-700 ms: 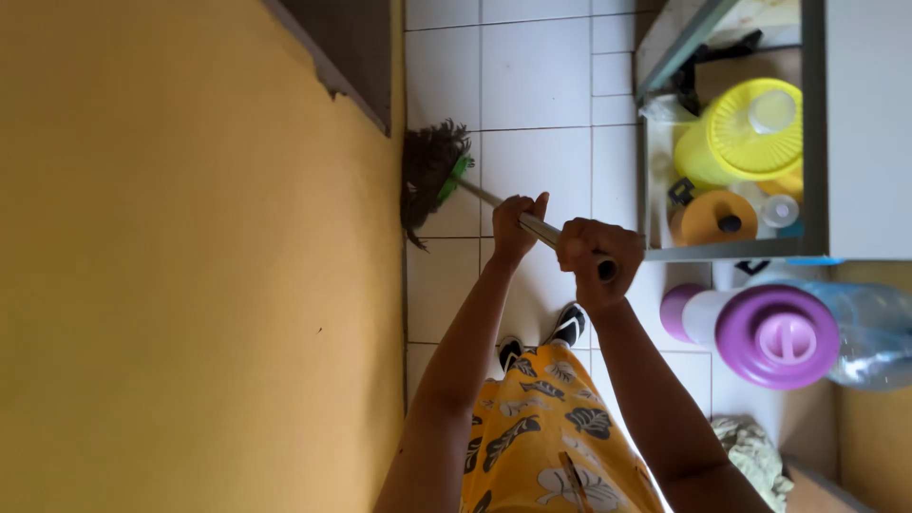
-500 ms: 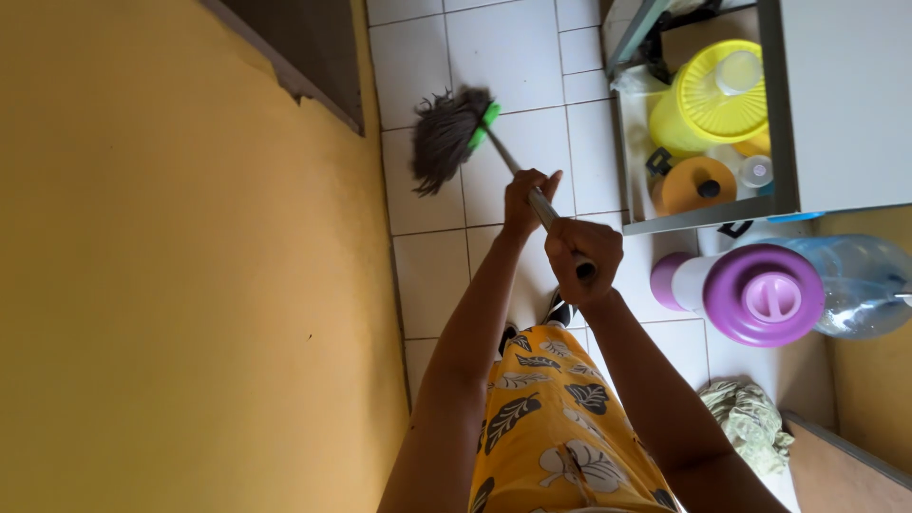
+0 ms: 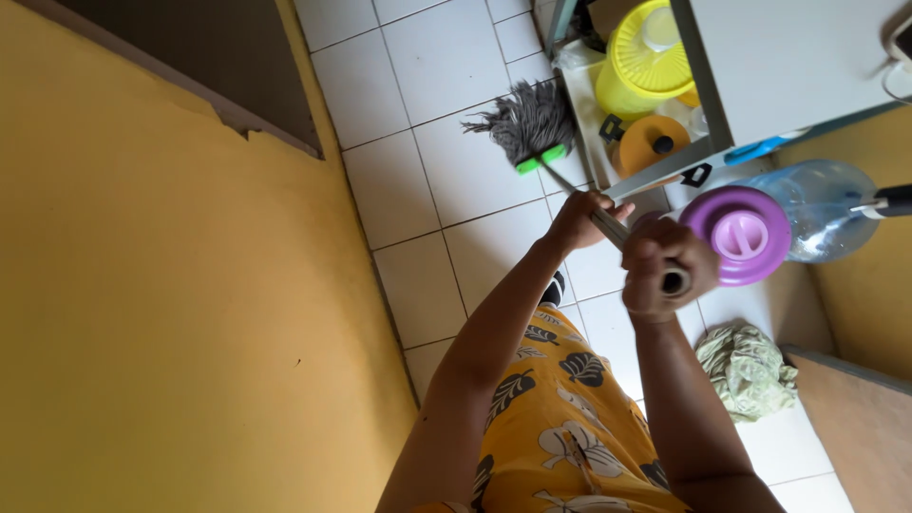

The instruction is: Mopping the tiled floor of an entryway or hallway using a string mop.

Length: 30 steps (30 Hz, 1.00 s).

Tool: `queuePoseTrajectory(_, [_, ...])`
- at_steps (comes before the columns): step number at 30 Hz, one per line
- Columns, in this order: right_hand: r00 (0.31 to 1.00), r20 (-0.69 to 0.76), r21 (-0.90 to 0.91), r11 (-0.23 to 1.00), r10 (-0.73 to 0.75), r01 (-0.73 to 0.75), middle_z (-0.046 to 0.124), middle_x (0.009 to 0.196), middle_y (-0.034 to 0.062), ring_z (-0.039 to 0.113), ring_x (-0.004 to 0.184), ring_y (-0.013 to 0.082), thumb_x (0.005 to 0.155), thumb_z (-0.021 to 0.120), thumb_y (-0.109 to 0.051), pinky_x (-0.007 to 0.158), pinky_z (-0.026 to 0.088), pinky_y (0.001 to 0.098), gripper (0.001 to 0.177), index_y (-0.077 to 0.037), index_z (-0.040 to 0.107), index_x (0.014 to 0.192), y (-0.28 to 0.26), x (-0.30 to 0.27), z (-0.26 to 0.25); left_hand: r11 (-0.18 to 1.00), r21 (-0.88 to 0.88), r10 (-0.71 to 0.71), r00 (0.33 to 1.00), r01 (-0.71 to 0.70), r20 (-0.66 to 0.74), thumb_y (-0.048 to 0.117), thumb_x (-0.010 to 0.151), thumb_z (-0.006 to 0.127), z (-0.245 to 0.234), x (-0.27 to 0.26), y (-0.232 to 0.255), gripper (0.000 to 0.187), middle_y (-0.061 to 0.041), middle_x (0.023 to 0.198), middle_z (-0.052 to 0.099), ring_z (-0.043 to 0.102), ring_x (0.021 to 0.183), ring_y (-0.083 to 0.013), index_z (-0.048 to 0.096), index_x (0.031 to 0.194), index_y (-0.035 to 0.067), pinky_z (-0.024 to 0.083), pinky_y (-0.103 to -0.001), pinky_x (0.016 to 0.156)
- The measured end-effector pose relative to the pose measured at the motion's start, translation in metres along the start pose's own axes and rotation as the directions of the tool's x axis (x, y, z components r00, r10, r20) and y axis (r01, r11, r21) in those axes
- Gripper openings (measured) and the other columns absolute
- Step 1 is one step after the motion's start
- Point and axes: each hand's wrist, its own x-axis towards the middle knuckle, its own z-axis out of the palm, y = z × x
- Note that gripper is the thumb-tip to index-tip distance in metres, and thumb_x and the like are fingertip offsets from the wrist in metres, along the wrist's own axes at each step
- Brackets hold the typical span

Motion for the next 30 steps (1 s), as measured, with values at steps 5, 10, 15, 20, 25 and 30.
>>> queuePoseTrajectory(5, [0.991, -0.122, 0.124, 0.991, 0.054, -0.039, 0.050, 0.062, 0.0059, 0.048, 0.045, 0.0118, 0.107, 0.067, -0.022, 0.041, 0.038, 0.0277, 0.038, -0.005, 0.045, 0.081, 0.002, -0.011, -0.028, 0.993, 0.061, 0.092, 0.987, -0.101, 0.134, 0.037, 0.098, 0.065, 0.005, -0.012, 0.016, 0.052, -0.013, 0.056, 0.064, 0.064, 0.054, -0.0325, 0.061, 0.056, 0.007, 0.053, -0.041, 0.060])
queuePoseTrajectory(10, [0.985, -0.174, 0.060, 0.998, 0.003, 0.007, 0.051, 0.061, 0.0042, 0.050, 0.046, 0.0126, 0.106, 0.065, -0.026, 0.040, 0.042, 0.0289, 0.038, -0.005, 0.047, 0.080, 0.003, -0.029, -0.025, 0.955, 0.138, 0.257, 0.965, -0.263, 0.060, 0.031, 0.097, 0.066, 0.013, -0.020, -0.017, 0.051, -0.015, 0.056, 0.061, 0.061, 0.053, -0.0341, 0.058, 0.053, 0.007, 0.050, -0.043, 0.057])
queuePoseTrajectory(15, [0.993, -0.104, 0.000, 0.999, -0.049, 0.049, 0.053, 0.060, 0.0054, 0.053, 0.049, 0.0142, 0.102, 0.058, -0.009, 0.044, 0.043, 0.0307, 0.032, -0.006, 0.047, 0.072, 0.023, -0.056, -0.021, 0.950, 0.224, 0.225, 0.974, -0.217, -0.007, 0.029, 0.093, 0.073, 0.014, -0.012, -0.048, 0.056, -0.015, 0.055, 0.055, 0.056, 0.057, -0.0365, 0.046, 0.051, 0.004, 0.048, -0.044, 0.061])
queuePoseTrajectory(20, [1.000, -0.004, -0.177, 0.984, 0.031, -0.031, 0.057, 0.062, 0.0093, 0.056, 0.052, 0.0161, 0.095, 0.054, 0.002, 0.047, 0.042, 0.0302, 0.028, -0.006, 0.045, 0.069, 0.037, -0.094, -0.035, 0.894, 0.382, 0.291, 0.952, -0.235, -0.095, 0.029, 0.084, 0.076, 0.028, -0.015, -0.074, 0.044, -0.009, 0.070, 0.066, 0.064, 0.073, -0.0314, 0.052, 0.054, 0.009, 0.043, -0.055, 0.081])
queuePoseTrajectory(25, [0.999, -0.012, -0.157, 0.987, 0.039, -0.040, 0.053, 0.063, 0.0096, 0.058, 0.057, 0.0190, 0.096, 0.052, 0.005, 0.052, 0.046, 0.0314, 0.027, -0.003, 0.047, 0.071, 0.006, -0.079, -0.071, 0.933, 0.294, 0.223, 0.975, -0.206, -0.025, 0.031, 0.089, 0.076, 0.058, -0.018, -0.040, 0.047, -0.010, 0.064, 0.061, 0.062, 0.071, -0.0326, 0.051, 0.057, 0.007, 0.048, -0.048, 0.080])
queuePoseTrajectory(30, [0.994, -0.026, -0.094, 0.989, 0.111, -0.113, 0.052, 0.062, 0.0078, 0.052, 0.053, 0.0147, 0.102, 0.050, -0.002, 0.049, 0.042, 0.0276, 0.033, -0.002, 0.044, 0.070, -0.053, -0.031, -0.121, 0.972, 0.157, 0.191, 0.977, -0.175, -0.093, 0.035, 0.087, 0.078, 0.104, -0.030, 0.038, 0.055, -0.014, 0.056, 0.058, 0.060, 0.060, -0.0337, 0.048, 0.052, 0.006, 0.048, -0.044, 0.057])
